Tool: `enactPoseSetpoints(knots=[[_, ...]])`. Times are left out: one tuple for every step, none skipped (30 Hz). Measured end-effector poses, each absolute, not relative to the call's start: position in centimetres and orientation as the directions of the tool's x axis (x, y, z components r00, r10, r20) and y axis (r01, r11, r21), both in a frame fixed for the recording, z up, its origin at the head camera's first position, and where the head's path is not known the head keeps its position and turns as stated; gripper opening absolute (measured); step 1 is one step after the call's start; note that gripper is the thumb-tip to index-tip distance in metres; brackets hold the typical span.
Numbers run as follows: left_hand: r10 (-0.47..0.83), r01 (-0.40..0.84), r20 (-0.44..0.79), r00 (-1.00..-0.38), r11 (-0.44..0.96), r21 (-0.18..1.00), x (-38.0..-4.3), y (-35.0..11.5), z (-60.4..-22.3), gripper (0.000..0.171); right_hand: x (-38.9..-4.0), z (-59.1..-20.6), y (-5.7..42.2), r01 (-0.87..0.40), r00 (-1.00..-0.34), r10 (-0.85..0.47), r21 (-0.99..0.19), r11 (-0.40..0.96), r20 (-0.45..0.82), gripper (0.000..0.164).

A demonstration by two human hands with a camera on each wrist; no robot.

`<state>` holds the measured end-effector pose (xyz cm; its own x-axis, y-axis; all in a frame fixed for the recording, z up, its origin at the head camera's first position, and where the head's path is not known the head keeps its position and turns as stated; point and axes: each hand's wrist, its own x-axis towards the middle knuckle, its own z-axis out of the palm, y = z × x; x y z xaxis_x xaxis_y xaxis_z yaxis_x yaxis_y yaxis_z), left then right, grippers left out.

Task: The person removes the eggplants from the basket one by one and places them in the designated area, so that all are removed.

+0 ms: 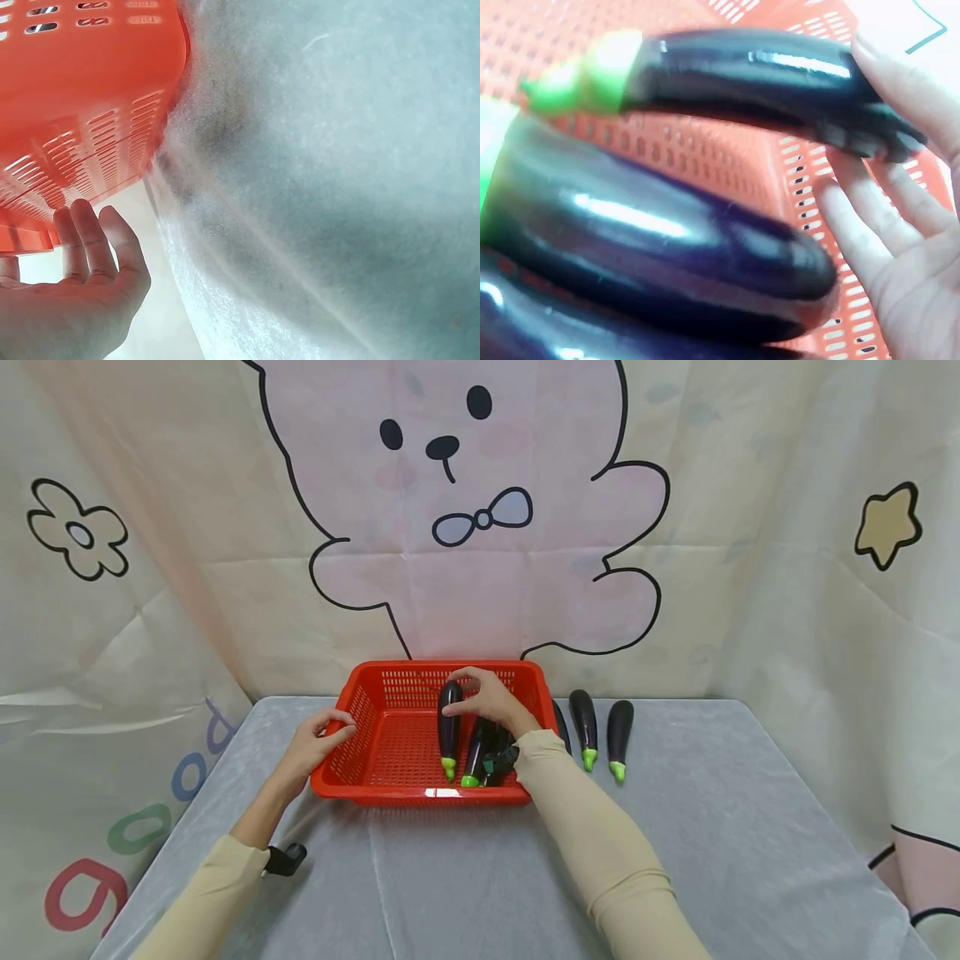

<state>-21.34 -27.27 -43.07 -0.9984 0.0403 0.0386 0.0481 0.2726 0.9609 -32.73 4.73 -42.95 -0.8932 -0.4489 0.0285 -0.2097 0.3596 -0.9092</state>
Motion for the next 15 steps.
enactPoseSetpoints(knots=[[0.039,0.045,0.036,-0.999,0.269,0.962,-21.0,-27.1,-42.6,0.03,-32.7,-42.8,4.7,-0.19,-0.897,-0.441,-0.924,0.333,0.025,0.065],[0.037,0.043,0.034,-0.999,0.266,0.963,-20.7,-26.9,-42.2,0.029,-32.6,-42.7,4.7,-0.168,-0.901,-0.434,-0.936,0.31,0.018,0.064],[0.037,0.042,0.034,-0.999,0.265,0.963,-20.5,-26.7,-41.8,0.029,-32.5,-42.5,4.7,-0.147,-0.904,-0.428,-0.947,0.285,0.012,0.064],[0.037,0.042,0.034,-0.999,0.264,0.964,-20.4,-26.6,-41.7,0.029,-32.4,-42.4,4.8,-0.128,-0.906,-0.424,-0.957,0.261,0.006,0.064],[0.038,0.044,0.035,-0.999,0.264,0.964,-20.3,-26.6,-41.5,0.028,-32.4,-42.3,4.8,-0.113,-0.906,-0.423,-0.964,0.241,0.001,0.063],[0.038,0.043,0.035,-0.999,0.265,0.963,-20.2,-26.5,-41.4,0.028,-32.4,-42.2,4.8,-0.107,-0.906,-0.423,-0.967,0.229,0.0,0.062],[0.04,0.043,0.034,-0.999,0.264,0.964,-20.1,-26.5,-41.4,0.028,-32.4,-42.1,4.8,-0.107,-0.905,-0.425,-0.968,0.225,0.001,0.061],[0.041,0.045,0.035,-0.999,0.265,0.963,-20.2,-26.5,-41.4,0.028,-32.4,-42.0,4.9,-0.107,-0.904,-0.427,-0.97,0.22,0.003,0.061],[0.043,0.048,0.038,-0.998,0.263,0.964,-20.3,-26.5,-41.6,0.028,-32.5,-41.8,4.9,-0.111,-0.902,-0.431,-0.971,0.213,0.009,0.061],[0.044,0.049,0.039,-0.998,0.262,0.964,-20.4,-26.6,-41.8,0.028,-32.5,-41.7,5.0,-0.112,-0.901,-0.434,-0.972,0.206,0.012,0.06],[0.045,0.052,0.042,-0.998,0.263,0.963,-20.6,-26.8,-42.1,0.028,-32.6,-41.6,5.0,-0.117,-0.899,-0.437,-0.973,0.197,0.02,0.061],[0.044,0.054,0.044,-0.998,0.265,0.963,-20.9,-26.9,-42.5,0.028,-32.6,-41.4,5.1,-0.121,-0.897,-0.44,-0.975,0.185,0.027,0.061],[0.043,0.055,0.045,-0.998,0.267,0.962,-21.1,-27.1,-42.9,0.029,-32.7,-41.2,5.3,-0.119,-0.896,-0.442,-0.978,0.17,0.032,0.061],[0.042,0.059,0.049,-0.998,0.275,0.96,-21.4,-27.2,-43.3,0.029,-32.7,-41.0,5.4,-0.12,-0.894,-0.445,-0.981,0.154,0.039,0.061],[0.042,0.06,0.05,-0.998,0.283,0.957,-21.6,-27.4,-43.6,0.03,-32.8,-40.7,5.6,-0.12,-0.892,-0.45,-0.983,0.136,0.046,0.062]])
